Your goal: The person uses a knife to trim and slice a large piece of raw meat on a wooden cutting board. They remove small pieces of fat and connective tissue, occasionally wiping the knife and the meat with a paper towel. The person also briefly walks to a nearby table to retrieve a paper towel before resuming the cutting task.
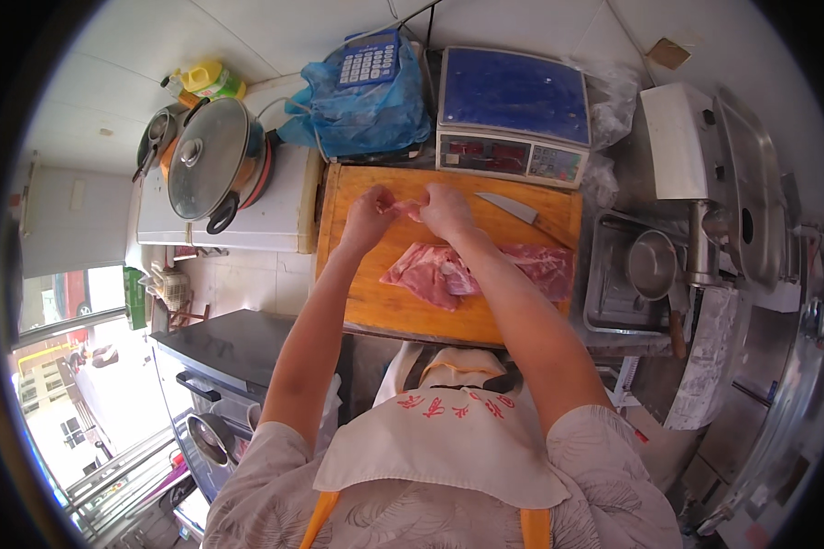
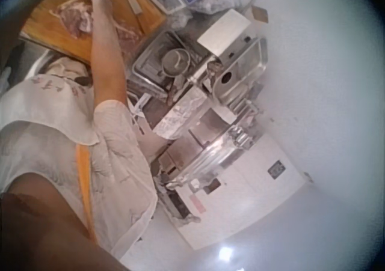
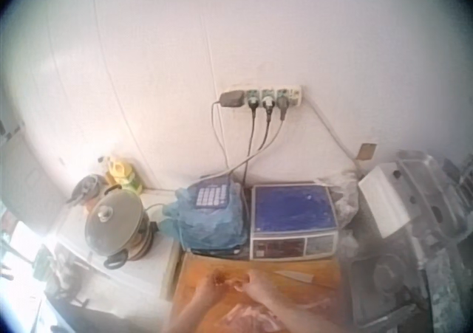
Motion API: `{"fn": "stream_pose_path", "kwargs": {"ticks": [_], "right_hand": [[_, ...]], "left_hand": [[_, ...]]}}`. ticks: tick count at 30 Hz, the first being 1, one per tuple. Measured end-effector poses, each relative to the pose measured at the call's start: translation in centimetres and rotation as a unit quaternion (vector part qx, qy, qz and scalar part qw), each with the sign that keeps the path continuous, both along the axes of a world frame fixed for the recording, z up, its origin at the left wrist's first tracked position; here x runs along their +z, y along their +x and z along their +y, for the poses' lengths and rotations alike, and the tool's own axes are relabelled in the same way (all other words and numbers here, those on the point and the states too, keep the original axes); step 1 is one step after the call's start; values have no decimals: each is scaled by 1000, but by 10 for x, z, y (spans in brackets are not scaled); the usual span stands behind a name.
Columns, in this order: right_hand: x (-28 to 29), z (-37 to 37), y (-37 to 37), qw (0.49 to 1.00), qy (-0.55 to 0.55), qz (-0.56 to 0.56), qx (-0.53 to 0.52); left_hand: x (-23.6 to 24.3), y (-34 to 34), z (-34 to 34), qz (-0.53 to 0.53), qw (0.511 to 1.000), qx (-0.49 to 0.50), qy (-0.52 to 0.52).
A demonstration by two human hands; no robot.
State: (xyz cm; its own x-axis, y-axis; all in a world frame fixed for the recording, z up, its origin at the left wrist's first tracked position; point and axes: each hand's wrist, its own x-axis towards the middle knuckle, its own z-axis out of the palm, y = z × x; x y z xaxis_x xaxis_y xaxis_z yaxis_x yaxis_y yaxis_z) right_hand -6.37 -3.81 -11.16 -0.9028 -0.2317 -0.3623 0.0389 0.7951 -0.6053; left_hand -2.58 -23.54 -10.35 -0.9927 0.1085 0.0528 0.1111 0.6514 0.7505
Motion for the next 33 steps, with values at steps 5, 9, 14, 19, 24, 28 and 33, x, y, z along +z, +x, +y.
{"fn": "stream_pose_path", "kwargs": {"ticks": [5, 9, 14, 19, 24, 28, 33], "right_hand": [[5, -46, 16, 991, 45, 115, 42], [-27, -51, 1, 983, 13, 168, 73], [1, -57, -16, 990, -88, -71, 84], [52, -22, 6, 818, -513, -259, -22], [47, -21, 19, 670, -655, -344, -57], [41, -24, 29, 707, -623, -321, -98], [61, -17, 26, 710, -615, -328, -98]], "left_hand": [[-8, 13, -24, 74, 990, 67, -95], [-4, 1, -8, 13, 993, 41, -112], [1, 1, -18, -128, 989, 69, -41], [70, 50, -31, -191, 901, 118, 371], [82, 73, -11, -104, 945, 89, 296], [99, 86, 5, -92, 931, 144, 322], [92, 95, -9, -134, 835, 219, 487]]}}
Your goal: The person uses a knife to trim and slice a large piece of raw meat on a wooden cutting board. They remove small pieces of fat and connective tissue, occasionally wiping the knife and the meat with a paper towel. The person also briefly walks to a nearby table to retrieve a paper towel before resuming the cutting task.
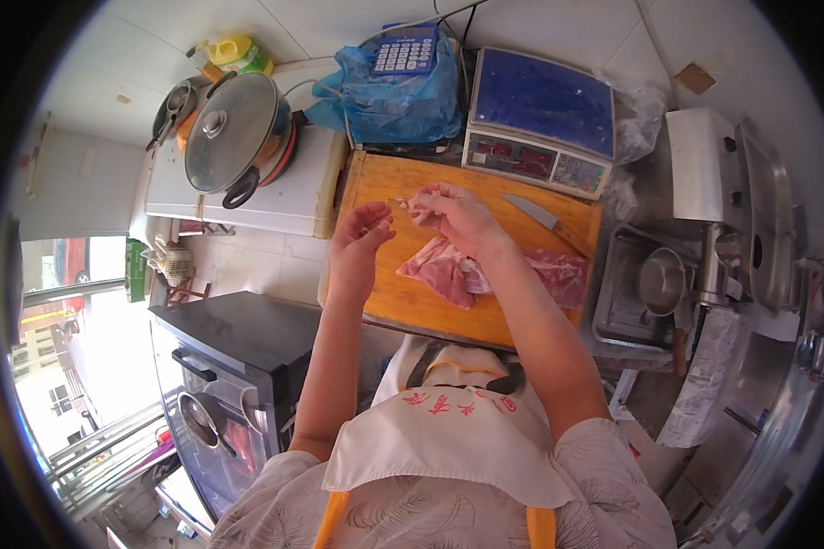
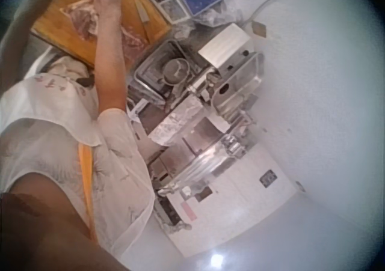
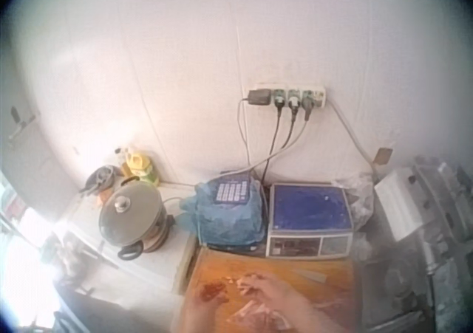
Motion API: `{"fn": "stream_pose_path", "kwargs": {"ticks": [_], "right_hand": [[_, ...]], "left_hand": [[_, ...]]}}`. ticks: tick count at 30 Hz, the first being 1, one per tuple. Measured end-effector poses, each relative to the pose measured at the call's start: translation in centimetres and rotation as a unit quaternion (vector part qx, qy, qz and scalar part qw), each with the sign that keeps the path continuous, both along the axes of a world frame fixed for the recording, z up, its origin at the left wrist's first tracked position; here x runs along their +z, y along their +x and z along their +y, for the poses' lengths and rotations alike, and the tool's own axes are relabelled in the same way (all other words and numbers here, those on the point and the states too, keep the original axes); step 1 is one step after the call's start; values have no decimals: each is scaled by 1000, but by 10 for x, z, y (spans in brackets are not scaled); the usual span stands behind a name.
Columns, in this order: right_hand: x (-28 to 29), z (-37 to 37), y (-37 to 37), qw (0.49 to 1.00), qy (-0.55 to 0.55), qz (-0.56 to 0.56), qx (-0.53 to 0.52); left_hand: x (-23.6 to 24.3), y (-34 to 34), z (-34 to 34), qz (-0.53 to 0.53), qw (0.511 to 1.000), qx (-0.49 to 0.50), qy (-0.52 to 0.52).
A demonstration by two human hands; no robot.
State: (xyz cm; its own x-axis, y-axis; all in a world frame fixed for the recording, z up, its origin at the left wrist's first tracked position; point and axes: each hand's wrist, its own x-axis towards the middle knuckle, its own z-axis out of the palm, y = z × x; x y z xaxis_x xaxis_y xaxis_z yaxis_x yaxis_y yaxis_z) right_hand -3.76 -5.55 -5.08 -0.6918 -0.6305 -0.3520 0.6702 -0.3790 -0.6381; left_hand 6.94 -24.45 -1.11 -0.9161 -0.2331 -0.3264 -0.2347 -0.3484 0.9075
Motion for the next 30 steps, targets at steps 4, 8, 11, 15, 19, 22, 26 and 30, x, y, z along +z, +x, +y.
{"fn": "stream_pose_path", "kwargs": {"ticks": [4, 8, 11, 15, 19, 22, 26, 30], "right_hand": [[52, -10, 6, 998, -48, -3, 28], [50, -12, 10, 979, 135, 120, 89], [61, -20, 26, 840, 406, 345, 104], [78, -30, 34, 763, 479, 409, 142], [66, -31, 12, 810, 466, 339, 113], [15, -43, -22, 788, 480, 365, 122], [-54, -62, -32, 705, 475, 513, 121], [-78, -76, -30, 648, 461, 594, 118]], "left_hand": [[-20, -8, 1, -2, 992, -19, 128], [-43, -35, 18, 21, 884, 25, 466], [-77, -26, 11, 67, 839, -39, 539], [-108, -3, 14, -28, 830, 23, 557], [-87, 30, 7, -92, 846, 89, 518], [-109, 58, -25, -60, 830, 106, 545], [-101, 72, -37, -60, 858, 145, 489], [-93, 75, -49, -66, 881, 147, 445]]}}
